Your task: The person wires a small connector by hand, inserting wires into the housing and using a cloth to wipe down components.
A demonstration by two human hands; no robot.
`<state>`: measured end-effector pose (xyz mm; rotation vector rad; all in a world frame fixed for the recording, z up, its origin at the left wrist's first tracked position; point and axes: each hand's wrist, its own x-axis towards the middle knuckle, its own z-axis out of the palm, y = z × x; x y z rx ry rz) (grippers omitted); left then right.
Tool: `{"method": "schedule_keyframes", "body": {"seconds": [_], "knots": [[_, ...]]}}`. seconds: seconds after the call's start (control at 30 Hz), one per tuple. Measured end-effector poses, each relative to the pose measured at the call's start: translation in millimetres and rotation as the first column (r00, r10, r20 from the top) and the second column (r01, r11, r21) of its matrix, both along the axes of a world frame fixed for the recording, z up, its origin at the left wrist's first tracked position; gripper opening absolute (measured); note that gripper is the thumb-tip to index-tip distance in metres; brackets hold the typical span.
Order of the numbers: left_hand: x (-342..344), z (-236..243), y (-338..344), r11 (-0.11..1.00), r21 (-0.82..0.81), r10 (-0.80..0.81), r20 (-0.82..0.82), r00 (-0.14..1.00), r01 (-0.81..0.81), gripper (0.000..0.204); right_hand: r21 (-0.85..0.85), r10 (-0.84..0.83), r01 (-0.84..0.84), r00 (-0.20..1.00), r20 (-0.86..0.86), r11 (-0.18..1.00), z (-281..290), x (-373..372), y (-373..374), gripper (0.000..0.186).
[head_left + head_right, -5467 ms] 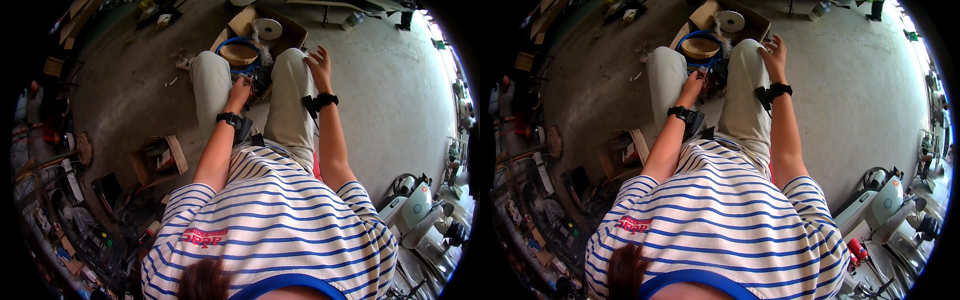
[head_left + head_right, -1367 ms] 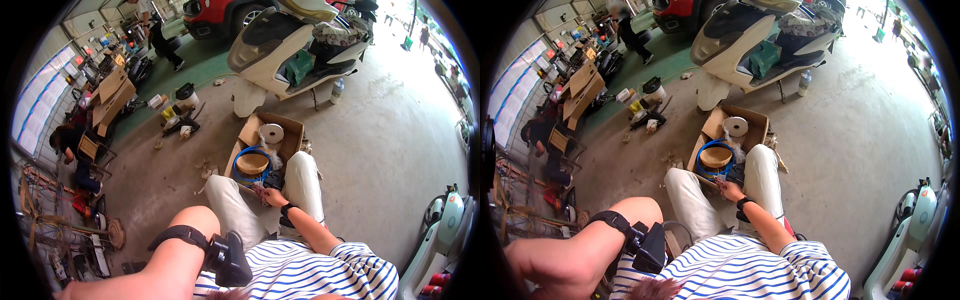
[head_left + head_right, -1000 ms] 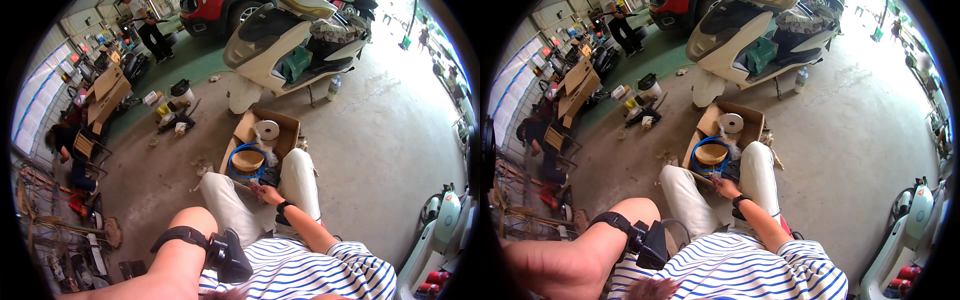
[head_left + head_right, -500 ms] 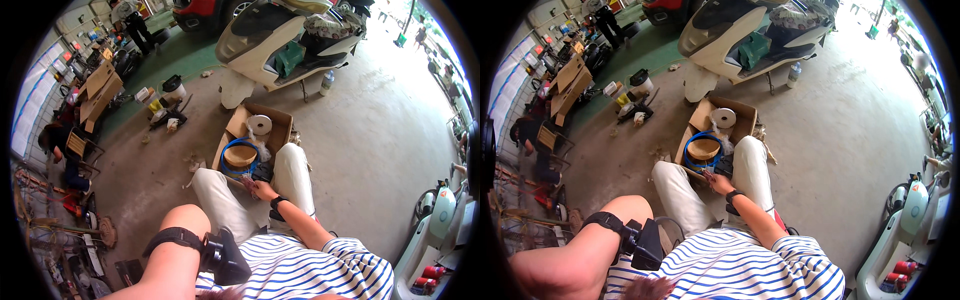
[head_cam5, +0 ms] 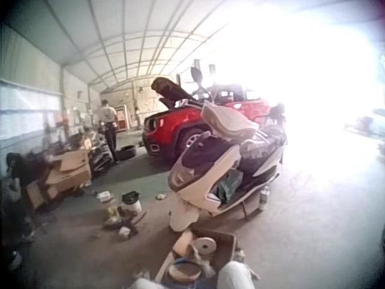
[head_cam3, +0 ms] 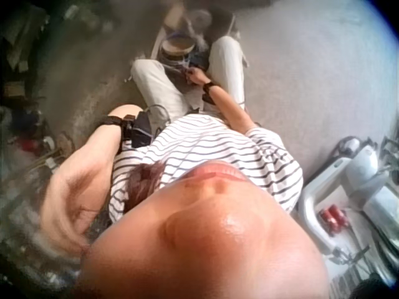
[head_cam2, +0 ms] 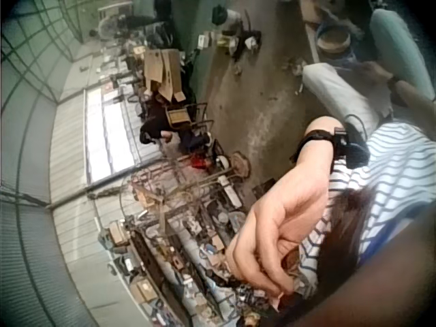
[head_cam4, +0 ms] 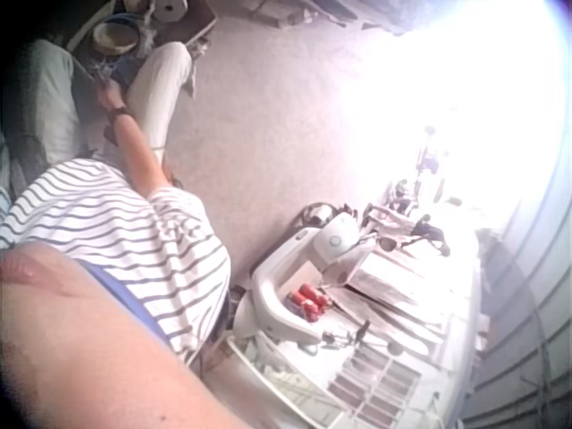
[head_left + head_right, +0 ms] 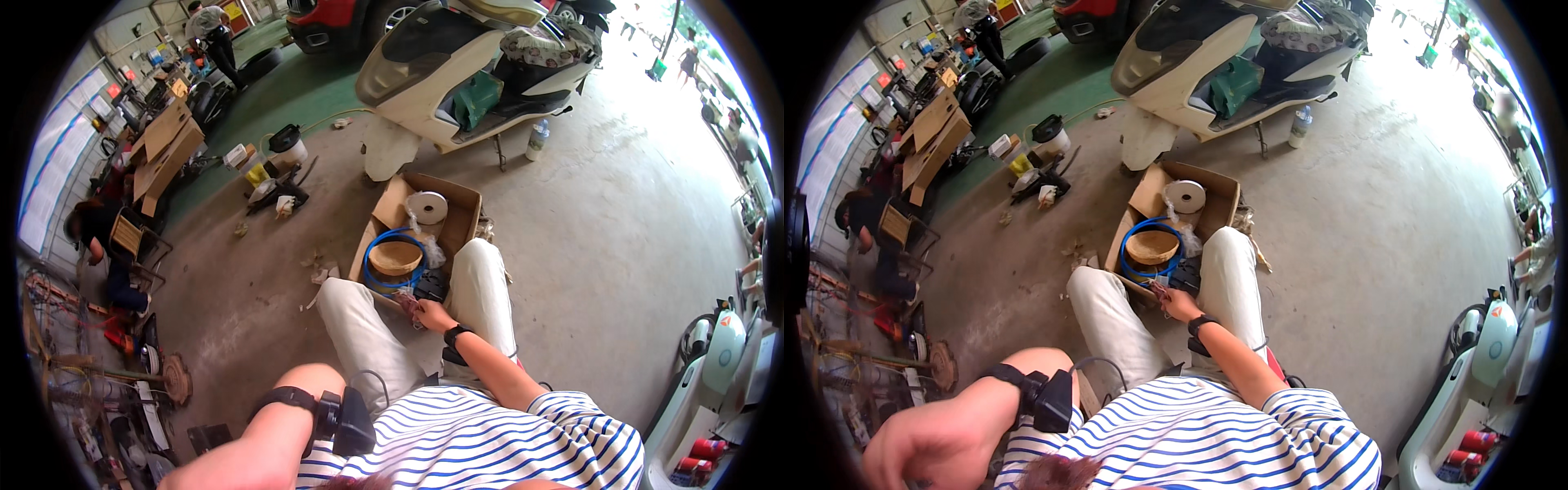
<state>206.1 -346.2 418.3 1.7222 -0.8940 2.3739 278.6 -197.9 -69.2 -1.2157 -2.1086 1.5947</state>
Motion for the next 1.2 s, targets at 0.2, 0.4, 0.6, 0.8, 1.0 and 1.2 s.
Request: {"method": "schedule_keyframes", "body": {"seconds": [0.2, 0.4, 0.6, 0.8, 1.0, 1.2], "knots": [[-30.2, -173.2, 47.7, 0.202, -0.962, 0.164, -0.15, 0.975, -0.182, 0.028, 0.101, 0.006, -0.01, 0.999, 0.045, 0.995, 0.0, 3.4, -1.6, 0.02], [-45.2, -461.3, 54.3, -0.833, -0.543, -0.025, -0.158, 0.987, -0.108, 0.035, -0.083, -0.044, 0.042, 0.999, -0.022, 0.996, -9.0, -8.6, 1.8, 0.014], [-42.8, -500.0, 70.3, -0.682, -0.732, -0.115, 0.104, 0.988, -0.002, 0.026, 0.046, -0.037, 0.038, 0.999, -0.03, 0.998, -23.3, -5.8, 2.7, 0.022], [-40.5, -503.7, 69.8, -0.756, -0.639, -0.159, -0.034, 0.987, -0.144, 0.033, -0.054, -0.092, 0.089, 0.994, -0.058, 0.995, -34.3, -1.3, 6.9, 0.023], [-44.7, -493.9, 63.5, -0.736, -0.668, -0.13, -0.026, 0.991, -0.114, 0.028, -0.312, -0.21, 0.182, 0.976, -0.058, 0.933, -6.1, 1.0, 4.6, 0.02], [-47.8, -514.9, 62.7, -0.738, -0.605, -0.079, -0.363, 0.928, -0.3, 0.02, -0.586, -0.225, 0.067, 0.954, -0.2, 0.807, 6.7, 2.0, 3.7, 0.016]]}}
